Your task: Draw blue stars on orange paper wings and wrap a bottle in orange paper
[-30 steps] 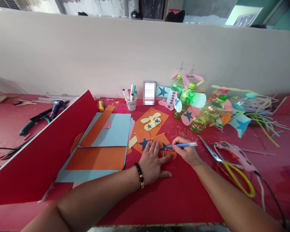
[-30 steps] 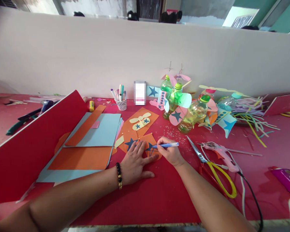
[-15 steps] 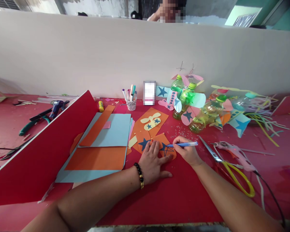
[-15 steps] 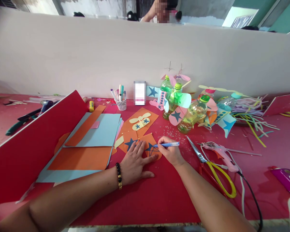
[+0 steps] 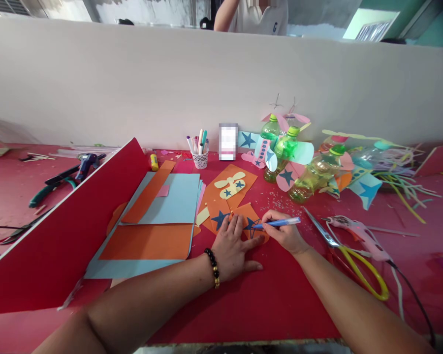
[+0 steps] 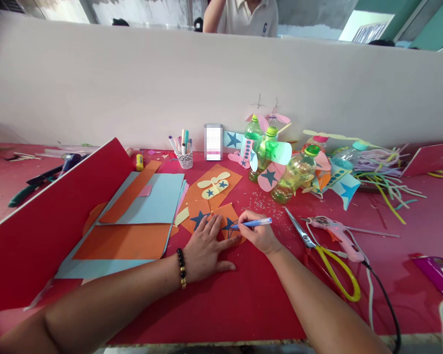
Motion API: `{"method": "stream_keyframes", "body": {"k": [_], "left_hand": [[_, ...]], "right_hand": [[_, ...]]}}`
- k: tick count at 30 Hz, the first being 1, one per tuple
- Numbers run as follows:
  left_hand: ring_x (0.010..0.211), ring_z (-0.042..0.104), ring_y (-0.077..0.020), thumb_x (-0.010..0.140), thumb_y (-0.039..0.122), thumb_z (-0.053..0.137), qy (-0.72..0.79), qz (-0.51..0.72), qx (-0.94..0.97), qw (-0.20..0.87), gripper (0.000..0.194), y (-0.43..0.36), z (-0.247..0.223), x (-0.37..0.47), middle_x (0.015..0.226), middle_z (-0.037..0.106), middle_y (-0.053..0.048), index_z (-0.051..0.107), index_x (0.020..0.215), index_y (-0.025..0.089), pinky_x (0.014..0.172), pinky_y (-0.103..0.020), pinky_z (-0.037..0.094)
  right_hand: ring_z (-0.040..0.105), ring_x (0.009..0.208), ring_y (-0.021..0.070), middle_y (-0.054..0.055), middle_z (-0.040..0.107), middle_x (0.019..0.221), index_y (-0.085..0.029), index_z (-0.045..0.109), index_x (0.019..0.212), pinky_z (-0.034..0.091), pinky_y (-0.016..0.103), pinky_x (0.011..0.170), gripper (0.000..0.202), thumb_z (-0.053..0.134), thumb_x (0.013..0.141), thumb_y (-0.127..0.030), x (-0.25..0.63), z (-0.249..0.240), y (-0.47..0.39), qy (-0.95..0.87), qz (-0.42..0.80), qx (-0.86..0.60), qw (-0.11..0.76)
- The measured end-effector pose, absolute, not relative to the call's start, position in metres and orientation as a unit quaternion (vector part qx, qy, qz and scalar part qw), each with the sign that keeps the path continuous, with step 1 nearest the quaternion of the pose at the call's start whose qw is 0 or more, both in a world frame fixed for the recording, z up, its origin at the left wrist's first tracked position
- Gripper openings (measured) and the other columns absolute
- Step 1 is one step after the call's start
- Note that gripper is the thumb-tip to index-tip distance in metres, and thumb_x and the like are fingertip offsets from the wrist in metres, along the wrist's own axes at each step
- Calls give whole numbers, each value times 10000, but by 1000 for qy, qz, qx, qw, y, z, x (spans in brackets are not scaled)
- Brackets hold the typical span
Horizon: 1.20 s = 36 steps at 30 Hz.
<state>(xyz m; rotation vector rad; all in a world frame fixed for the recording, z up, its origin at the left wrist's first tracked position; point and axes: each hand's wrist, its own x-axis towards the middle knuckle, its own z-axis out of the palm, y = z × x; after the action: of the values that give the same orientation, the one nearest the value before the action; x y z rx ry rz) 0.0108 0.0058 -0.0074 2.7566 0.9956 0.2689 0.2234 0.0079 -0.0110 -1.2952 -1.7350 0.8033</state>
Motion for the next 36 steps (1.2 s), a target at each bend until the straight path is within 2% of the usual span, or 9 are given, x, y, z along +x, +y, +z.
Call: {"method": "stream_keyframes", "body": {"k": [8, 15, 22, 36], "left_hand": [[1372, 227, -414, 768, 799, 384, 338, 90, 932, 95, 716, 6, -8, 10, 1493, 293, -134, 439, 1373, 420, 1081, -600, 149], [1368, 232, -413, 771, 793, 394, 338, 82, 933, 95, 707, 6, -7, 10, 1490, 309, -112, 438, 1373, 425, 1078, -598, 156], [1371, 229, -409, 767, 806, 370, 339, 93, 931, 96, 718, 6, -10, 10, 1497, 289, -117, 431, 1375, 429, 1080, -598, 144], [1362, 239, -411, 771, 802, 376, 338, 88, 933, 87, 712, 6, -8, 11, 1490, 309, -110, 435, 1373, 428, 1072, -596, 158]], "right_hand": [[483, 601, 143, -11, 529, 648, -200, 541, 715, 378, 268, 568, 104, 549, 814, -229, 224, -11, 11, -669, 272, -548, 422], [506, 619, 142, -11, 540, 671, -199, 550, 747, 397, 262, 576, 73, 543, 816, -223, 223, -11, 9, -684, 321, -511, 411], [477, 603, 135, -12, 525, 652, -197, 539, 719, 384, 265, 576, 106, 544, 822, -223, 224, -11, 11, -673, 273, -542, 423], [494, 618, 140, -15, 538, 670, -201, 547, 744, 389, 263, 584, 86, 541, 826, -228, 224, -12, 10, -681, 293, -527, 416]]}}
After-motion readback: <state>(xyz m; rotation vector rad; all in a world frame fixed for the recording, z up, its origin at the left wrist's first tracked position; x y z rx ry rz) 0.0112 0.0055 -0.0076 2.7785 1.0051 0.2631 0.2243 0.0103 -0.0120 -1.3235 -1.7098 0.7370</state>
